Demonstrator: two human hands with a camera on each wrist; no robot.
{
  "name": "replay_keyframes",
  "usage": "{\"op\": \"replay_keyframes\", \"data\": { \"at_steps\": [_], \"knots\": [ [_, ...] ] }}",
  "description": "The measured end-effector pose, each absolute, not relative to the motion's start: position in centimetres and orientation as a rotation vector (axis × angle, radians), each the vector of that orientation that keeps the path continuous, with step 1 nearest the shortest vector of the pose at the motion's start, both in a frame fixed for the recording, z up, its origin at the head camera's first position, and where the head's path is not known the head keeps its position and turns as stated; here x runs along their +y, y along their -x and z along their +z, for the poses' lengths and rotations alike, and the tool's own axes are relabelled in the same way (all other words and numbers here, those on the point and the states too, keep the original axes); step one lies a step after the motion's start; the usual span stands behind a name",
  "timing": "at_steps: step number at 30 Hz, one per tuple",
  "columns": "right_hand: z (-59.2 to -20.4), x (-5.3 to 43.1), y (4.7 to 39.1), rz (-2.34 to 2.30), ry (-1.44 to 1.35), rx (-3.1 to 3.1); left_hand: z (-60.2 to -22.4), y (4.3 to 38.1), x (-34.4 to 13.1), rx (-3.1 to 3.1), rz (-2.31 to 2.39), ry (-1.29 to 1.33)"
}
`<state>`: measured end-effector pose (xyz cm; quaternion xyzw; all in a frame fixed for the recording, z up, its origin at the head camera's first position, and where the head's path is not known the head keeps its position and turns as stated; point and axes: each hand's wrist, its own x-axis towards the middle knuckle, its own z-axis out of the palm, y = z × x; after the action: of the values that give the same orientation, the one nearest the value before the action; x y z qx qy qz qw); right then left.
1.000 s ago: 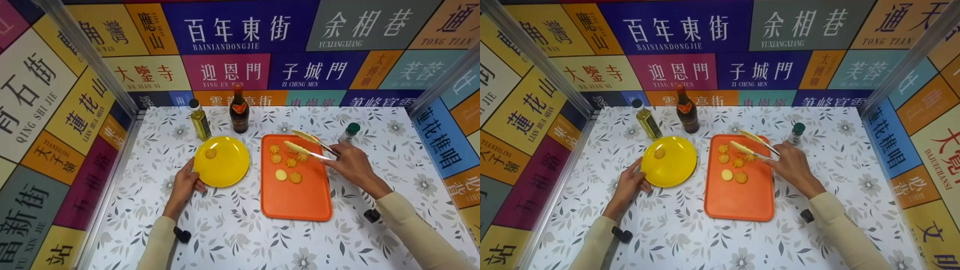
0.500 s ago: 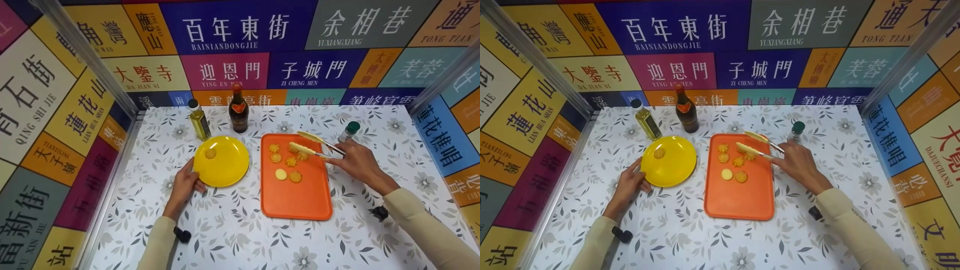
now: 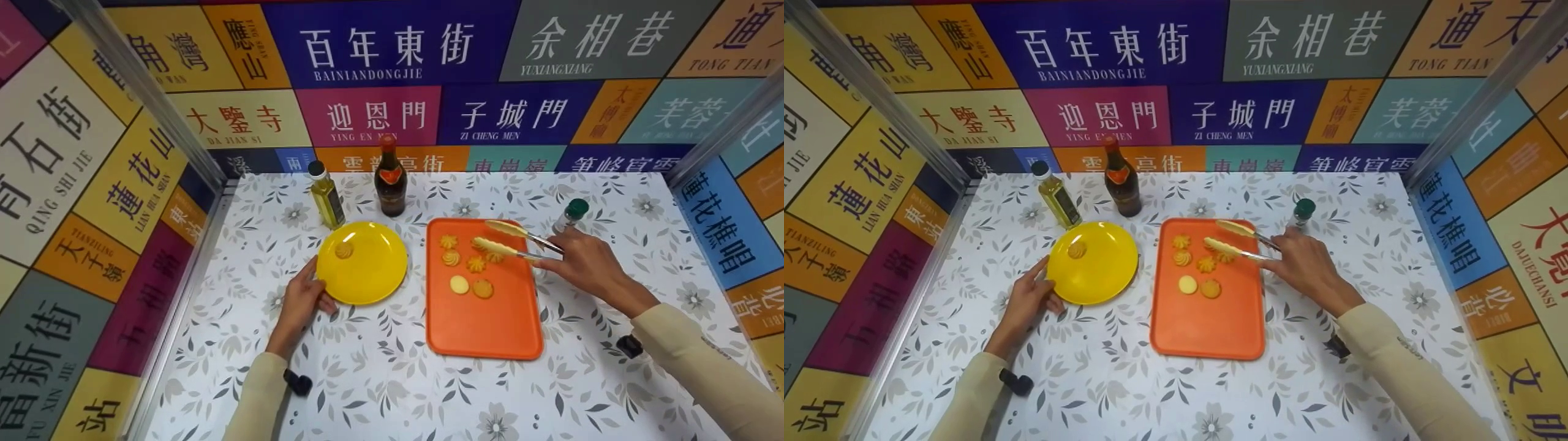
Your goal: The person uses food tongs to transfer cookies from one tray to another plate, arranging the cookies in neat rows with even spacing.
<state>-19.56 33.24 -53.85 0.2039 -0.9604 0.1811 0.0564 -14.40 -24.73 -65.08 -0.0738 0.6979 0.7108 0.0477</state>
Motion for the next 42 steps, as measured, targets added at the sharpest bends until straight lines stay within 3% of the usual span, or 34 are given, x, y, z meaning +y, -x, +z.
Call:
{"op": "replay_keyframes", "data": {
  "at_steps": [42],
  "knots": [
    [-51.1, 31.7, 21.5, 0.464, -0.668, -3.133, -65.0, 14.5, -24.7, 2.140, 2.138, 0.262]
  ]
}}
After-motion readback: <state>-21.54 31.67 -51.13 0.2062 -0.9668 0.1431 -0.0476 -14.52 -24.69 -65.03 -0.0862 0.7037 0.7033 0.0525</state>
